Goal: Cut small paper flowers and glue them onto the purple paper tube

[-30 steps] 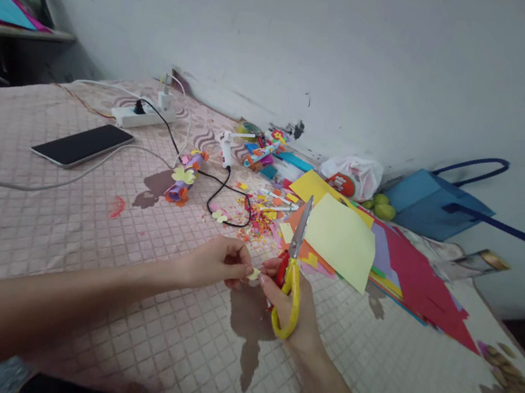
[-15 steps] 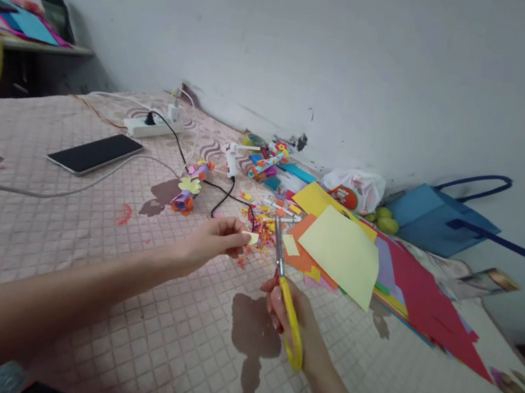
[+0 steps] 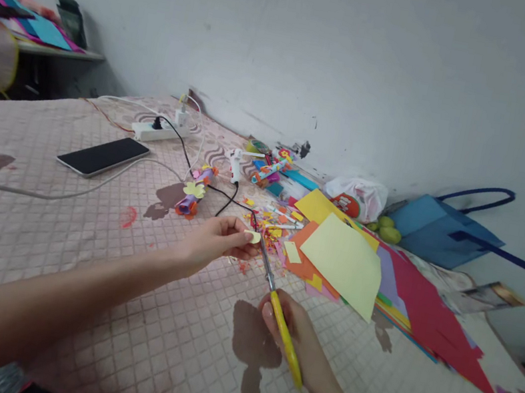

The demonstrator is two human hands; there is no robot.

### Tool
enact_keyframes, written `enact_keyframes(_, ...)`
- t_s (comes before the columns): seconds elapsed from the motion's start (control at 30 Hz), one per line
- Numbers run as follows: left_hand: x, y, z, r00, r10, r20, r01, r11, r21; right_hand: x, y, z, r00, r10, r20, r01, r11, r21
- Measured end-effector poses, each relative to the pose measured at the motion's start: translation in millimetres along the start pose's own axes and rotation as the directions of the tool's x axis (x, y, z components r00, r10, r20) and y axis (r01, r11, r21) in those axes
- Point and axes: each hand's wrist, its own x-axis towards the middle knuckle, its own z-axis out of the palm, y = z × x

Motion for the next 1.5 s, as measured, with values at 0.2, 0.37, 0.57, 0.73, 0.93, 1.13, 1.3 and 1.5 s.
enact_keyframes(0.2,-1.0,-0.1,0.8,1.000,0.010,-0.002,-0.010,1.000,-0.004,-1.0,-0.8,0.5,1.000,-0.001,0.001,0.001,1.000,-0.014)
enact_keyframes(0.37,-1.0,-0.3,1.1,1.000,0.009,-0.012,-0.009,1.000,-0.006,-1.8,2.9,1.2,1.000,0.009,0.010,-0.010,1.000,0.019)
enact_keyframes(0.57,-0.5,-0.6,0.5,1.000,0.004,-0.013,-0.004,1.000,-0.005,-2.0,6.3,2.7,0.998,0.059,0.019,-0.060,0.996,0.061)
enact_keyframes(0.73,-0.1,-2.2,0.0,1.000,0.009,-0.005,-0.009,1.000,-0.002,-2.8,4.7,2.4,0.999,0.041,0.007,-0.042,0.997,0.062)
enact_keyframes(0.93,-0.4,-3.5,1.1,1.000,0.000,-0.020,0.000,1.000,-0.029,-2.8,2.5,1.8,1.000,0.026,0.011,-0.026,0.998,0.055)
enact_keyframes(1.13,0.1,-4.2,0.4,1.000,-0.002,-0.019,0.001,1.000,-0.031,-1.9,4.0,2.3,0.999,0.046,0.014,-0.047,0.996,0.078)
enact_keyframes(1.3,0.4,-3.4,-0.1,1.000,-0.002,-0.014,0.002,1.000,-0.029,-2.8,4.8,2.5,0.999,0.044,0.009,-0.045,0.996,0.080)
enact_keyframes(1.5,0.5,-2.5,0.1,0.999,0.007,-0.038,-0.008,0.999,-0.033,-2.8,4.0,2.4,0.999,0.034,-0.006,-0.034,0.996,0.079)
